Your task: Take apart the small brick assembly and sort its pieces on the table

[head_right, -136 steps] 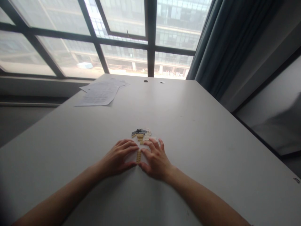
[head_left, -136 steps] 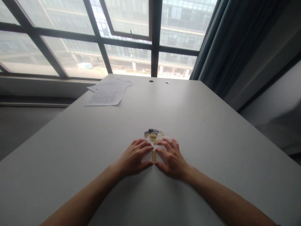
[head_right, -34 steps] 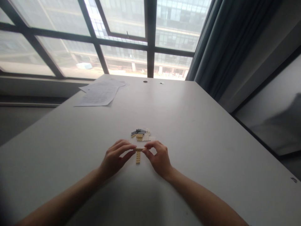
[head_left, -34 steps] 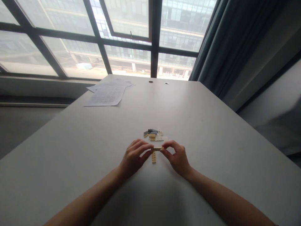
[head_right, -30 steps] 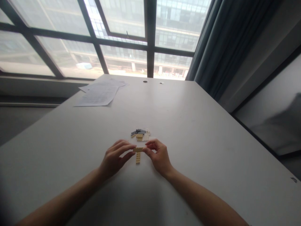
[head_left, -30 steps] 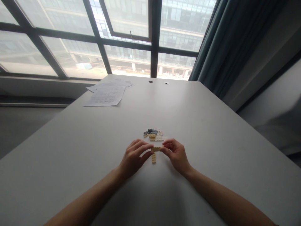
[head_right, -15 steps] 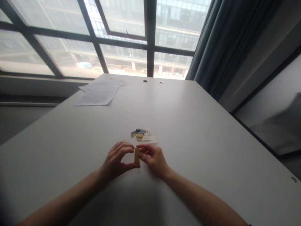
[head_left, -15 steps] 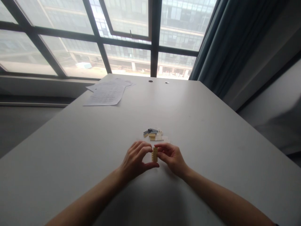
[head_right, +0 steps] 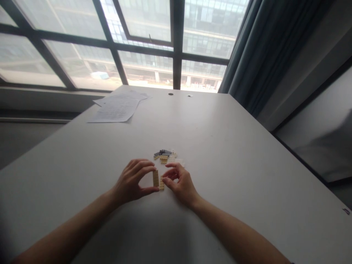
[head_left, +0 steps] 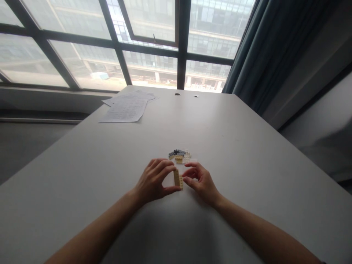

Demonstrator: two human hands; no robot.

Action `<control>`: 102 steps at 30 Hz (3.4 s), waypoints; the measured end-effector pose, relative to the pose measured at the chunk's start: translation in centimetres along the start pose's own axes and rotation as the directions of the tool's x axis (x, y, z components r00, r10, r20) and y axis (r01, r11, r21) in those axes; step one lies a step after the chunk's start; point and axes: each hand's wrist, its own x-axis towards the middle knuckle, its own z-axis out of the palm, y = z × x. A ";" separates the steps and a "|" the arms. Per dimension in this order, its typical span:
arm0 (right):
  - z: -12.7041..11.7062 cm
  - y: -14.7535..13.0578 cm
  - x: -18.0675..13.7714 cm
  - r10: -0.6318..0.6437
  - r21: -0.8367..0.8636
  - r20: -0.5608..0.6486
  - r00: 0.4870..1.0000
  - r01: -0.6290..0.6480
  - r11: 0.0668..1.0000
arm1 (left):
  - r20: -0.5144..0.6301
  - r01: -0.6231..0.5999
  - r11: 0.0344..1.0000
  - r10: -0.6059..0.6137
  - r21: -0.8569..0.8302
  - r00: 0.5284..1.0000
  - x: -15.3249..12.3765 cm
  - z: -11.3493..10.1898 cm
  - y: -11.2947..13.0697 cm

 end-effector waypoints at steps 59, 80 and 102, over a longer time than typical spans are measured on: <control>-1.1 0.6 -0.3 -0.393 -0.695 0.208 0.896 0.418 0.585 | 0.243 0.259 0.964 -0.265 0.058 0.933 -0.2 1.0 -1.8; -1.0 0.5 -0.2 -0.370 -0.700 0.099 0.924 0.329 0.634 | 0.106 0.350 0.908 -0.381 0.231 0.918 0.3 2.4 -4.1; -0.9 0.4 -0.3 -0.352 -0.696 0.085 0.932 0.308 0.648 | 0.073 0.287 0.927 -0.313 0.242 0.947 0.2 1.9 -4.0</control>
